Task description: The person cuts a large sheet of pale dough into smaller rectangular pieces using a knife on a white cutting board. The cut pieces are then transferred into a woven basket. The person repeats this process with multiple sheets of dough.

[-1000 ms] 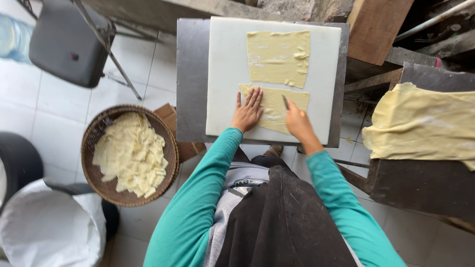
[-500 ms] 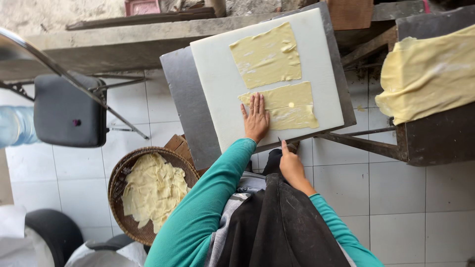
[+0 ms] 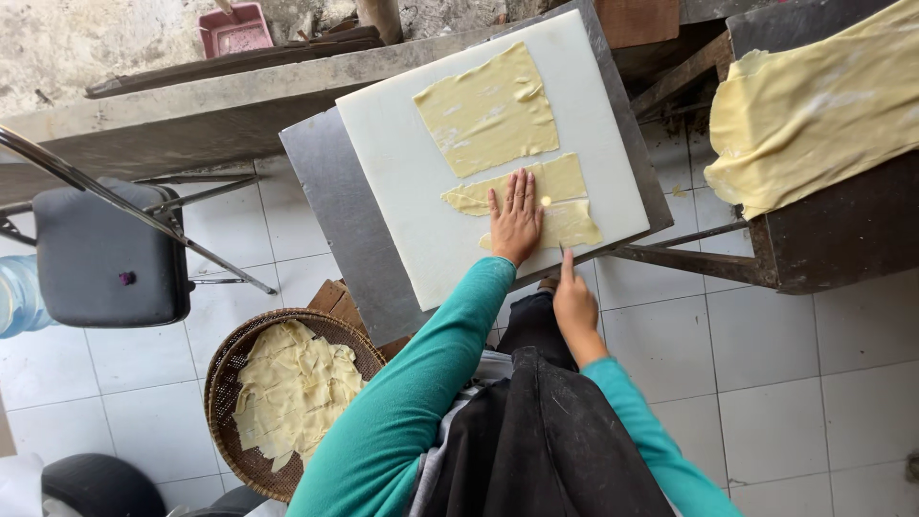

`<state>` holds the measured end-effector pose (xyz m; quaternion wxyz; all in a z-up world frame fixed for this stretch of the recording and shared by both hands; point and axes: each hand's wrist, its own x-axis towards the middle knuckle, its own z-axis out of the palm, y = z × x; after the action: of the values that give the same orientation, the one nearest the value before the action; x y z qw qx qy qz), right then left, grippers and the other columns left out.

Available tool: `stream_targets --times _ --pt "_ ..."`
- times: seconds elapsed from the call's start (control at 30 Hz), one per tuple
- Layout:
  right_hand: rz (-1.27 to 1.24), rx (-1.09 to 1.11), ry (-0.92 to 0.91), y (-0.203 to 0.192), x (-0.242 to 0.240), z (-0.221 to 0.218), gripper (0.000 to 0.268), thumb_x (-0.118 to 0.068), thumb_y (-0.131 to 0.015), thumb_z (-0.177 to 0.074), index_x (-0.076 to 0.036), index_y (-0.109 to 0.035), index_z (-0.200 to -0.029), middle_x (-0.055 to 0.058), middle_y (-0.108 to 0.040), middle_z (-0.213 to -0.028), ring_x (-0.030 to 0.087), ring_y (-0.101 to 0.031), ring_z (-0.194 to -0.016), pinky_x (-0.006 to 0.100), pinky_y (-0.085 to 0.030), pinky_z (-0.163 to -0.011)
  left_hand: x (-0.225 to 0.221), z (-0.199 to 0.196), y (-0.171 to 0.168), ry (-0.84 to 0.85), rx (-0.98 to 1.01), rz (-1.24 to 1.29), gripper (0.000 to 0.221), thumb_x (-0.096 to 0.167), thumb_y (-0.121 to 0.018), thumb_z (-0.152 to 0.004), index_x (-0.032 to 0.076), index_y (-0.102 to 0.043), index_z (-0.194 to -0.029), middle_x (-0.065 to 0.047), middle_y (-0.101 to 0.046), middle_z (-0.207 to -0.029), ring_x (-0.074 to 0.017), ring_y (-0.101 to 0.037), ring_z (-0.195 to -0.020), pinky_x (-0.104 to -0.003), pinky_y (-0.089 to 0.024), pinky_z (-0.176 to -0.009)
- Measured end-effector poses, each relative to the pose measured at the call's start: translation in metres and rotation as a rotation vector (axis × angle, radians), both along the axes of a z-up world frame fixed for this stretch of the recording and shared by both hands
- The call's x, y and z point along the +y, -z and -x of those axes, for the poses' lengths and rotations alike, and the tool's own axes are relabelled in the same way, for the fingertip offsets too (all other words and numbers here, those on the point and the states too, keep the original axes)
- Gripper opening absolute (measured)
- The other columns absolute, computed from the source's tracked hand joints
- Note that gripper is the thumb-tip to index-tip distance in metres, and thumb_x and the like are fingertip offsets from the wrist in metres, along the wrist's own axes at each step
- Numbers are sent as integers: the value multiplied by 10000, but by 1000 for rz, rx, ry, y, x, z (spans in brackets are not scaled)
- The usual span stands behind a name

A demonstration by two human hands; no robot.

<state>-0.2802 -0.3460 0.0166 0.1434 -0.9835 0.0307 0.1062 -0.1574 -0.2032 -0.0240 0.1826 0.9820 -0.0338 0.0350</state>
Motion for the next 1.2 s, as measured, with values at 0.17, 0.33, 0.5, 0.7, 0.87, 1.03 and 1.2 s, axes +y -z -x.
stream_targets --times 0.17,0.33,0.5,0.7,0.87,1.03,1.2 --pt "-163 -125 -35 -36 -18 -1 540 -109 -541 -978 -206 -509 -1509 184 -721 -960 422 -680 -827 538 -549 -719 11 -3 -10 -91 37 358 761 282 -585 -988 104 -263 -1654 -98 -240 -1727 -265 -214 -1598 -560 -145 -1298" --pt "-163 -269 -365 -69 14 -163 245 -161 -521 -996 -162 -668 -1192 126 -740 -1001 396 -695 -860 522 -534 -669 101 -55 -29 -390 -147 319 986 362 -817 -850 181 -253 -1639 -126 -226 -1695 -377 -200 -1573 -664 -159 -1234" --pt "18 -237 -776 -67 95 -296 309 -121 -523 -951 -223 -701 -1181 85 -724 -932 336 -716 -837 488 -560 -670 162 -85 -53 -432 89 120 1163 543 -890 -694 298 -221 -1614 -98 -143 -1692 -378 -76 -1565 -753 -57 -1181" --pt "105 -268 -1143 -53 162 -352 299 -117 -570 -910 -245 -703 -1145 56 -700 -891 276 -724 -827 434 -570 -627 182 -108 -64 -407 309 35 1232 610 -910 -589 377 -249 -1602 -75 -100 -1713 -364 -27 -1579 -754 -15 -1183" --pt "115 -285 -1271 -36 174 -379 262 -128 -584 -914 -250 -702 -1115 39 -688 -883 246 -723 -843 407 -572 -634 188 -127 -60 -404 354 1 1213 626 -904 -570 429 -277 -1589 -63 -90 -1721 -363 -19 -1583 -747 4 -1193" --pt "141 -389 -1297 -25 126 -402 263 -124 -590 -928 -236 -701 -1137 22 -688 -880 223 -720 -845 380 -569 -618 188 -124 -63 -422 441 14 1212 627 -907 -567 480 -259 -1580 -78 -63 -1724 -366 -5 -1584 -721 16 -1206" --pt "244 -406 -1136 -69 -23 -432 368 -67 -572 -967 -275 -720 -1233 -16 -684 -859 174 -703 -781 342 -558 -599 189 -126 -74 -435 434 44 1229 619 -916 -560 479 -253 -1585 -67 -51 -1725 -357 3 -1587 -729 15 -1204"
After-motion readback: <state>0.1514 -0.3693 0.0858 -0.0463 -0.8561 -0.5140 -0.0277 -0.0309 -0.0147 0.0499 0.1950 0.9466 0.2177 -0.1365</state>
